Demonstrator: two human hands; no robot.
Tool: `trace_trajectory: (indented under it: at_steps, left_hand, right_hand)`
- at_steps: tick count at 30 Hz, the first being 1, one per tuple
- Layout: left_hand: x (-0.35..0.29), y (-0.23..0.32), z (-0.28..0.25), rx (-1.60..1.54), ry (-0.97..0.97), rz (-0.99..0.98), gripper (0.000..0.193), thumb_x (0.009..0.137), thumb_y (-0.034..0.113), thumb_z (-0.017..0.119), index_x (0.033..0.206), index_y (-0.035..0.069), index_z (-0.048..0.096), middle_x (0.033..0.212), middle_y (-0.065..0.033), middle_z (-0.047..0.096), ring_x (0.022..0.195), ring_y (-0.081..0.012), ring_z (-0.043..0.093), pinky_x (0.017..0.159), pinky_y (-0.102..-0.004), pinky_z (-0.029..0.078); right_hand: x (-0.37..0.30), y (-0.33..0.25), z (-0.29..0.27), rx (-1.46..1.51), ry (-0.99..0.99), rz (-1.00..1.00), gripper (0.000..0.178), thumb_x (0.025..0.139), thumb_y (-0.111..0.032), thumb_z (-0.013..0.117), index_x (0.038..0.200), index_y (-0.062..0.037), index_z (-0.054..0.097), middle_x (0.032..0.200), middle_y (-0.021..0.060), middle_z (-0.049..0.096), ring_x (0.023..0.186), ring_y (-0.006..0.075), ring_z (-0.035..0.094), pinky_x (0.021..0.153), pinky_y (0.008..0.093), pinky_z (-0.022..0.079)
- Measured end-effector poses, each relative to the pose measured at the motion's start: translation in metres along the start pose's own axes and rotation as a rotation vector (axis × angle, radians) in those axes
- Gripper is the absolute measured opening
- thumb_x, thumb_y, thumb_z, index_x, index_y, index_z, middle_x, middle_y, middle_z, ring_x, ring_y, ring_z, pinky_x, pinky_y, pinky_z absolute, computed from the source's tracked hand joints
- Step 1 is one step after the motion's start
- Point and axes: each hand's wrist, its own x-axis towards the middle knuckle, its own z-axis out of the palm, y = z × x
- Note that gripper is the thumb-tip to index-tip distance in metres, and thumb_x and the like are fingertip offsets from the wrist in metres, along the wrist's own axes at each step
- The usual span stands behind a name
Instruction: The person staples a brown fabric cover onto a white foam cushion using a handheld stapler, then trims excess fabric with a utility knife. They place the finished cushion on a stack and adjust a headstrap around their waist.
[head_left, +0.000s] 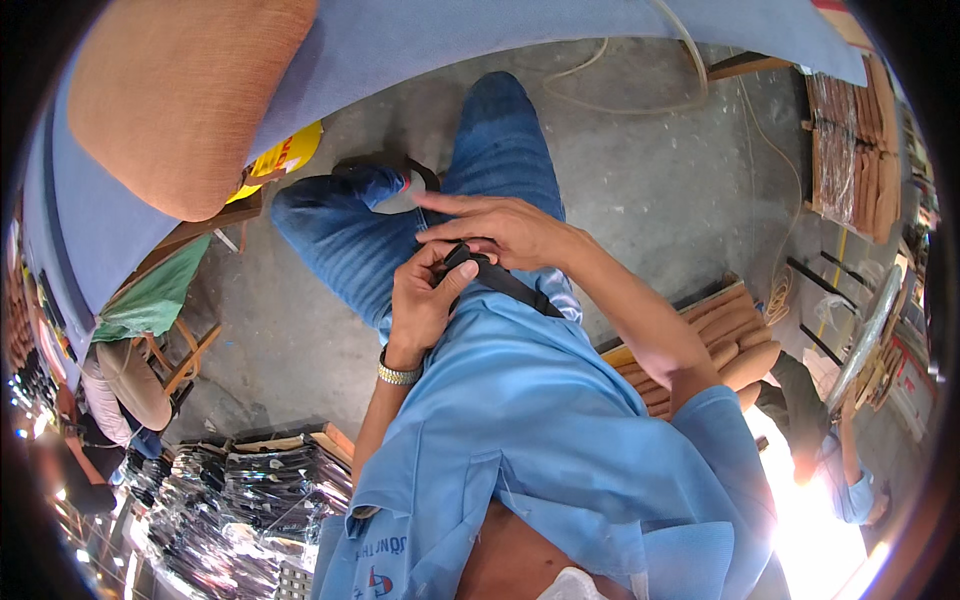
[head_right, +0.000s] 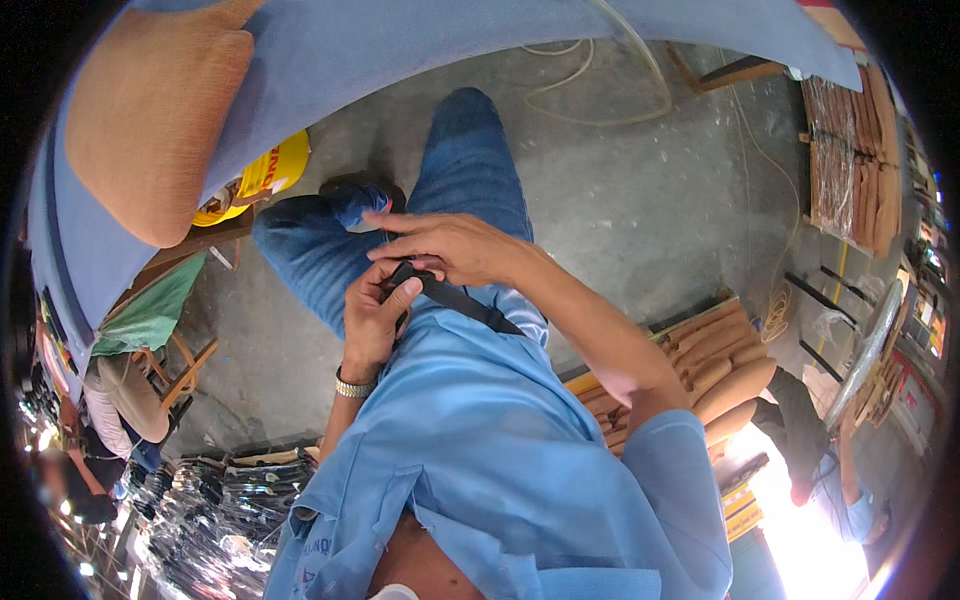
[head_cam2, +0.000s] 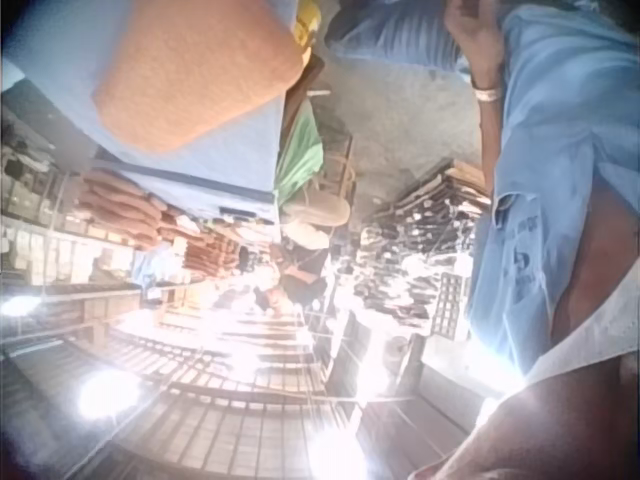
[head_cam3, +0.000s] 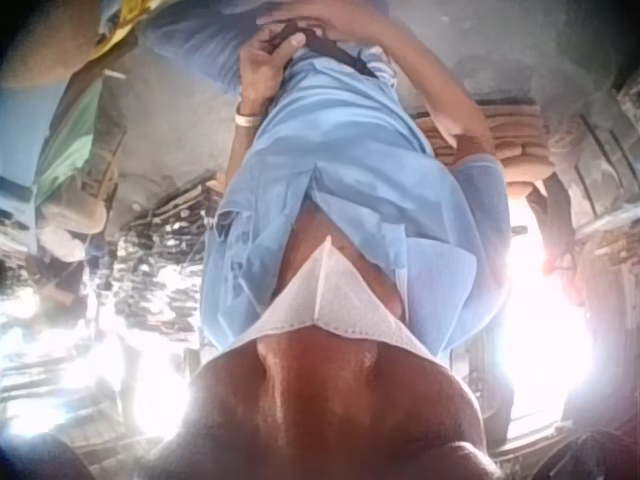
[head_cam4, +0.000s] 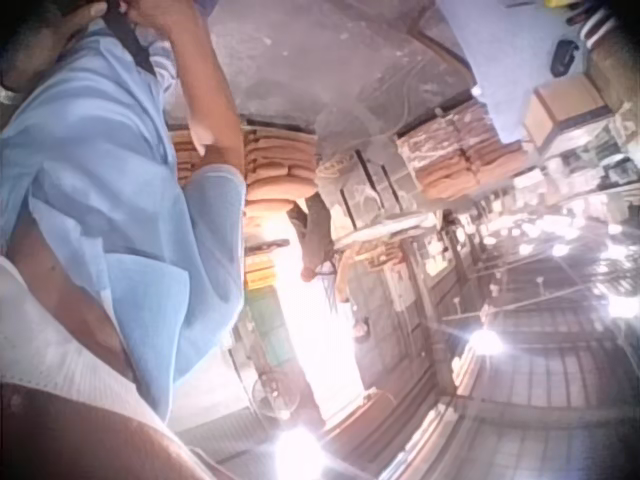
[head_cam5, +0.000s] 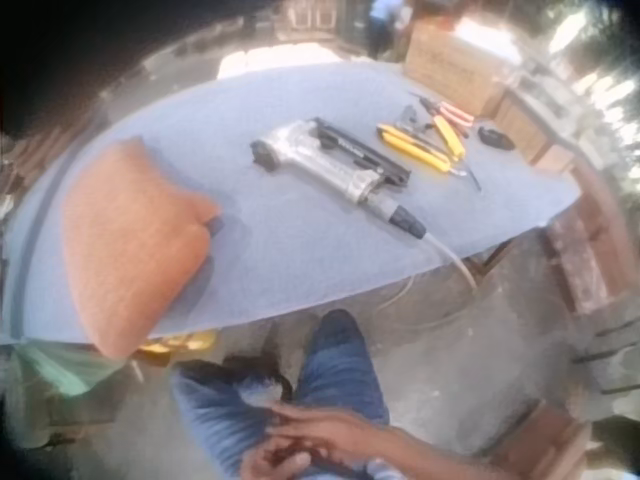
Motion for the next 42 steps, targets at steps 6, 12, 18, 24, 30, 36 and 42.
trace_trajectory:
  at_steps: [6,12,18,24,30,36,42]
  left_hand:
    - [0.002,-0.013,-0.003,0.066,0.191,0.037,0.021,0.098,0.014,0.075,0.112,-0.001,0.071,0.090,-0.0004,0.070,0.070,-0.0035,0.055,0.060,-0.0205,0.043]
    - [0.002,0.002,0.000,0.134,0.217,-0.095,0.018,0.097,0.015,0.076,0.108,0.000,0.073,0.089,0.0005,0.070,0.070,-0.0034,0.054,0.061,-0.0215,0.044]
    - [-0.009,0.000,0.001,0.362,0.249,0.125,0.019,0.096,0.015,0.077,0.105,-0.002,0.074,0.089,-0.0026,0.073,0.079,-0.0076,0.061,0.073,-0.0249,0.050]
    - [-0.017,-0.001,0.003,0.367,0.215,0.114,0.018,0.095,0.012,0.077,0.105,-0.003,0.073,0.100,-0.0045,0.075,0.083,-0.0068,0.063,0.076,-0.0232,0.051]
    - [-0.006,0.006,0.003,0.354,0.139,0.028,0.017,0.093,0.014,0.078,0.097,-0.001,0.071,0.081,-0.0006,0.068,0.074,-0.0071,0.057,0.070,-0.0253,0.047]
    - [0.001,0.008,-0.002,0.399,0.088,0.069,0.019,0.093,0.010,0.076,0.107,-0.001,0.068,0.092,-0.0020,0.068,0.082,-0.0087,0.058,0.076,-0.0264,0.049]
    - [0.002,0.020,-0.001,0.405,-0.002,0.027,0.028,0.094,0.008,0.074,0.120,0.000,0.068,0.097,-0.0010,0.066,0.087,-0.0085,0.059,0.080,-0.0252,0.049]
  right_hand:
    - [-0.014,0.001,-0.007,0.145,-0.203,0.431,0.028,0.095,-0.006,0.063,0.122,-0.0086,0.069,0.099,0.0143,0.074,0.084,0.0294,0.072,0.072,0.0363,0.054]
    - [-0.046,-0.022,0.008,0.210,0.152,0.438,0.017,0.099,-0.008,0.066,0.115,-0.0056,0.070,0.091,0.0112,0.072,0.076,0.0194,0.066,0.070,0.0313,0.051]
    - [-0.055,-0.009,0.023,0.237,0.153,0.450,0.013,0.099,-0.006,0.068,0.111,-0.0030,0.071,0.092,0.0096,0.072,0.076,0.0155,0.064,0.070,0.0291,0.050]
    - [-0.076,-0.017,0.014,0.259,0.084,0.550,0.013,0.100,-0.010,0.067,0.111,-0.0036,0.071,0.082,0.0034,0.070,0.072,0.0103,0.059,0.063,0.0282,0.046]
    - [-0.084,-0.047,0.004,0.289,0.087,0.649,0.021,0.097,-0.026,0.072,0.108,-0.0080,0.072,0.078,0.0103,0.070,0.067,0.0215,0.065,0.063,0.0352,0.048]
    - [-0.068,-0.057,0.017,0.068,0.129,0.532,0.023,0.098,-0.028,0.072,0.093,-0.0061,0.070,0.069,0.0146,0.063,0.057,0.0248,0.056,0.057,0.0369,0.044]
    - [-0.063,-0.049,0.011,0.132,0.013,0.552,0.024,0.101,-0.028,0.067,0.094,-0.0060,0.070,0.072,0.0149,0.064,0.062,0.0258,0.060,0.061,0.0372,0.046]
